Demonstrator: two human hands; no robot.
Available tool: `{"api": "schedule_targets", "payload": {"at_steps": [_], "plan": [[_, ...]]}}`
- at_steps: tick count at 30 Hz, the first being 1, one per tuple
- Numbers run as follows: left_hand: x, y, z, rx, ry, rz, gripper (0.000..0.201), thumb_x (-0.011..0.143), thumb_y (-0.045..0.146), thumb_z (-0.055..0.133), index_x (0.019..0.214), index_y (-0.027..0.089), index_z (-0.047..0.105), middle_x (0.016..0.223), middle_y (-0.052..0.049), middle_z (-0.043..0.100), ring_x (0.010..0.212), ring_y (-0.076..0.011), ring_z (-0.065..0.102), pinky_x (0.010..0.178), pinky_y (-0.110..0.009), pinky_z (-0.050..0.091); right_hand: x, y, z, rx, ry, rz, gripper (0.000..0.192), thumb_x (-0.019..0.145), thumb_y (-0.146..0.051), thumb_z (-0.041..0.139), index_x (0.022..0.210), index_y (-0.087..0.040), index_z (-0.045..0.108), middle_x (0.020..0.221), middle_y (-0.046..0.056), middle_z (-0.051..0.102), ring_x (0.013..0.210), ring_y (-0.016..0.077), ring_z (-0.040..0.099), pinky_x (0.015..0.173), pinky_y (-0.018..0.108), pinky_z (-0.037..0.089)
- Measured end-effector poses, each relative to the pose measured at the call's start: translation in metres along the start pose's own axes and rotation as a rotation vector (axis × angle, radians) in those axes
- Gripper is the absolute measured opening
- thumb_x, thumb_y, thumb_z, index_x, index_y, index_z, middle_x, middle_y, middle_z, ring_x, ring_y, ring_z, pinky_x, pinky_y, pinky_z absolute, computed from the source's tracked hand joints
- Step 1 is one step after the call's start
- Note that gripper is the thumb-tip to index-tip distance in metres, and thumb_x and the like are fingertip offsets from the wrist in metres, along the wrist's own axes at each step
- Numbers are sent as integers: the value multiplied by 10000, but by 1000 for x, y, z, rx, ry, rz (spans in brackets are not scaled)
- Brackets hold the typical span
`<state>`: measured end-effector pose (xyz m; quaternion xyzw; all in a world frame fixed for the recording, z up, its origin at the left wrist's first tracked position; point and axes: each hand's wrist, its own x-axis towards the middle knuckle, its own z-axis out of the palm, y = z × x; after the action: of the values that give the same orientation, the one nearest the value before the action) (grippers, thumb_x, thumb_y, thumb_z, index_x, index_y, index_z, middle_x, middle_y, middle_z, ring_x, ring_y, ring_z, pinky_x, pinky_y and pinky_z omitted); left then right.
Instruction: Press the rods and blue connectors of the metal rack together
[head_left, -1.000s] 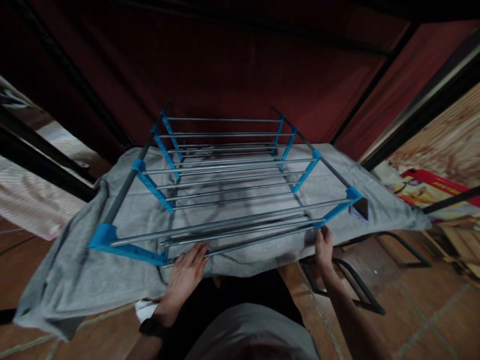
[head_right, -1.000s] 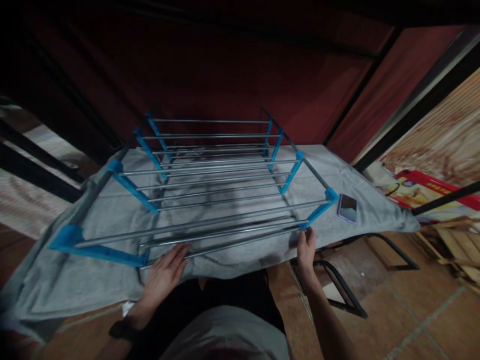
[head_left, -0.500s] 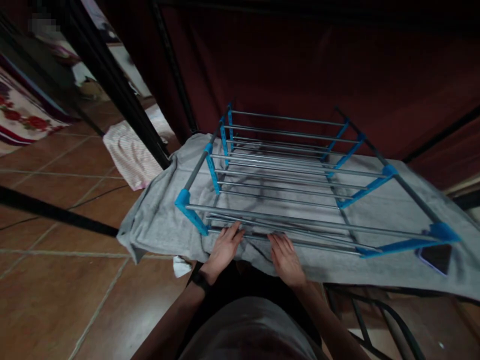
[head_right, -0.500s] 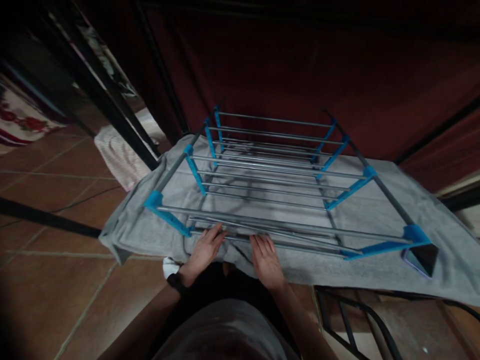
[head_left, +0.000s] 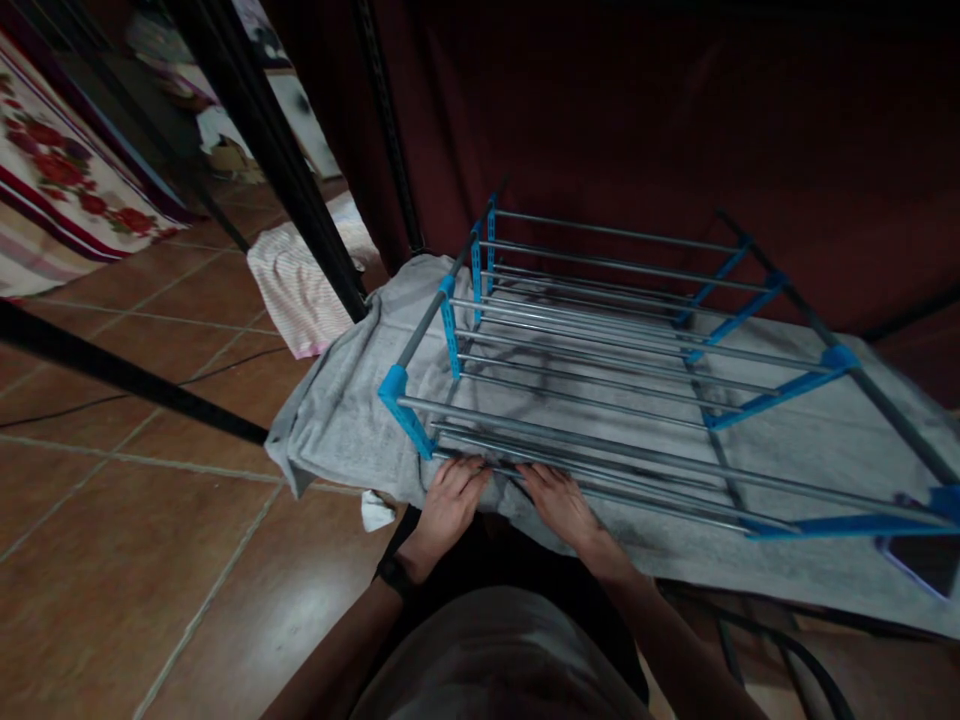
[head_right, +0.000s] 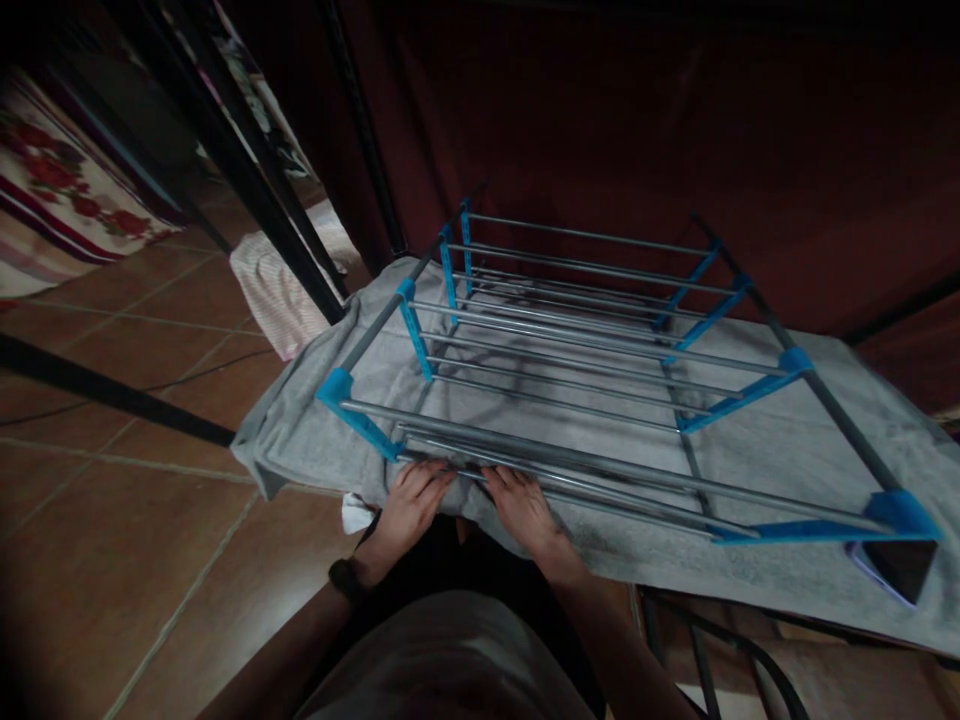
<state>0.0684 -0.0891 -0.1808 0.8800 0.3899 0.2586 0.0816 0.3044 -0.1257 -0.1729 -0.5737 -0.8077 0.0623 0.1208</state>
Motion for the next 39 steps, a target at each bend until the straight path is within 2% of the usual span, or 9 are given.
{"api": "schedule_targets", "payload": {"at_steps": [2,5,7,10,12,18,24,32,39], "plan": [[-13,-10,-8,-40,141,-163,275,967,199,436,1169,231,619,1186,-94,629,1167,-235,558,1044,-436,427,0,0,0,2,6,3,366,983,-182,452,1315,-284,565,1152,67,681,1003,219,637,890,369,501],[-18,-32,-18,-132,431,-485,232,948,251,454,1140,189,568,1144,-120,593,1115,-237,566,997,-422,469,0,-1,0,6,16,21,378,973,-171,457,1314,-289,567,1136,71,684,982,224,637,878,374,505],[-12,-45,-20,-238,499,-622,315,912,245,476,1216,168,509,1160,-125,588,1087,-226,583,976,-403,489,0,-2,1,9,19,29,367,975,-179,452,1308,-278,573,1135,77,682,981,227,634,877,375,505],[1,-53,-16,-374,357,-668,387,835,183,475,1218,174,532,1127,-99,641,1051,-223,617,973,-400,498,0,-2,2,24,23,20,367,979,-181,439,1311,-265,571,1133,82,677,1002,225,624,895,374,500],[5,-50,-11,-382,289,-675,396,800,161,474,1181,183,577,1130,-94,667,1072,-242,627,995,-416,488,-1,-2,4,27,24,16,366,982,-183,430,1309,-265,572,1116,79,675,994,219,620,898,369,500],[6,-37,-9,-346,302,-716,496,788,133,479,1281,153,526,1182,-138,671,1085,-276,641,972,-422,494,-2,-1,7,38,9,16,363,997,-198,405,1311,-263,574,1090,72,672,957,211,621,891,362,511],[6,-35,-14,-360,265,-728,380,793,130,463,1152,145,590,1022,-126,706,960,-254,672,880,-389,522,-3,0,7,67,18,31,376,982,-202,438,1321,-278,582,1131,78,671,984,220,630,911,376,514],[1,-37,-4,-415,310,-764,332,800,212,546,1121,171,616,1061,-105,710,1005,-238,672,922,-383,524,-6,6,7,56,2,28,360,989,-206,431,1299,-276,601,1114,70,681,979,213,641,901,349,510],[1,-38,-6,-389,292,-776,315,805,210,544,1106,169,628,1057,-107,713,992,-249,672,915,-405,527,-6,7,8,67,1,27,348,1000,-229,425,1295,-263,606,1104,69,686,980,207,642,897,334,507]]}}
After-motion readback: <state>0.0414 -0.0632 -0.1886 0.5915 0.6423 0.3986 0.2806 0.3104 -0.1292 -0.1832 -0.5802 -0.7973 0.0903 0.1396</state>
